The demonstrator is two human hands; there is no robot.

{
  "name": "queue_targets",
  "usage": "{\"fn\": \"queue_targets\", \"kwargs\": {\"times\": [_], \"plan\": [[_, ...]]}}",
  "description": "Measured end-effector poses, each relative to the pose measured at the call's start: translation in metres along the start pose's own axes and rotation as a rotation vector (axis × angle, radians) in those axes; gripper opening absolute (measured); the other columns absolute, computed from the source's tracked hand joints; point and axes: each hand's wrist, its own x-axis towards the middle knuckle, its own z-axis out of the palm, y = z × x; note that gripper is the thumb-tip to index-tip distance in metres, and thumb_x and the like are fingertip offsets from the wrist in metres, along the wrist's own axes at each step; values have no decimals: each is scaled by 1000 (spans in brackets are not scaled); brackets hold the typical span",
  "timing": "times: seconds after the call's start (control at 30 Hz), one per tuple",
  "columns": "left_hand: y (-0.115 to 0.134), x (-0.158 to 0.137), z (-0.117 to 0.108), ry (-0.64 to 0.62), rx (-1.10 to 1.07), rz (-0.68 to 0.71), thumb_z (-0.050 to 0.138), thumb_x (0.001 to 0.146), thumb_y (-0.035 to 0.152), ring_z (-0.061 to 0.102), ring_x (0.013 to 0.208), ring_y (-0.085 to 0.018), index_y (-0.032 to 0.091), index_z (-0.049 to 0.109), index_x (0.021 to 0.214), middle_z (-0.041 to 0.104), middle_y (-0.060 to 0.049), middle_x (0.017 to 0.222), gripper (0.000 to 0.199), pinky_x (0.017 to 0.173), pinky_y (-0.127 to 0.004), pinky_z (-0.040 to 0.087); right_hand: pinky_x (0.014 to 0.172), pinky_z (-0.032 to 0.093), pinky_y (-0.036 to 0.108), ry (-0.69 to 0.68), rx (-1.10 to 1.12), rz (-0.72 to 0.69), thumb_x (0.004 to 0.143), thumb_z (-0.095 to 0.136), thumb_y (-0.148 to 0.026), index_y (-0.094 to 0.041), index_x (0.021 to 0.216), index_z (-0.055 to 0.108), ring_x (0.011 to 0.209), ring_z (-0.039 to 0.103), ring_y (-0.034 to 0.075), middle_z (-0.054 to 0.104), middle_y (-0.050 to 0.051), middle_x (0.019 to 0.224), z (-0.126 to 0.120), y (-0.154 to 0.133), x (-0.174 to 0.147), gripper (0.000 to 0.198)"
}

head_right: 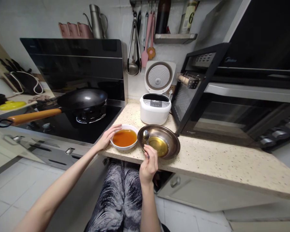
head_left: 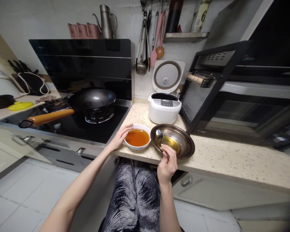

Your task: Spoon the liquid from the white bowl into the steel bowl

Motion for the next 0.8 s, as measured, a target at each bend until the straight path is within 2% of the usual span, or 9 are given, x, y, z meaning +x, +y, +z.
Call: {"fn": "queue_targets", "kwargs": {"times": [0.53, 0.8], "plan": [[-2, 0, 0, 6, 1, 6, 40, 106, 46, 49, 146, -30, 22, 68, 131, 55, -12, 153, 45, 127, -55, 29, 91, 60, 42, -43, -5, -51, 100, 46, -7, -24, 126, 66, 108, 71, 22, 74, 9, 111, -2, 4, 0, 38], [1, 0, 0, 7, -4, -3, 40, 106, 45, 49, 145, -29, 22, 69, 131, 56, -12, 153, 44, 127, -55, 30, 94, 59, 42, -44, -20, -52, 101, 46, -11, -24, 124, 67, 108, 71, 22, 75, 9, 112, -2, 5, 0, 34]]}}
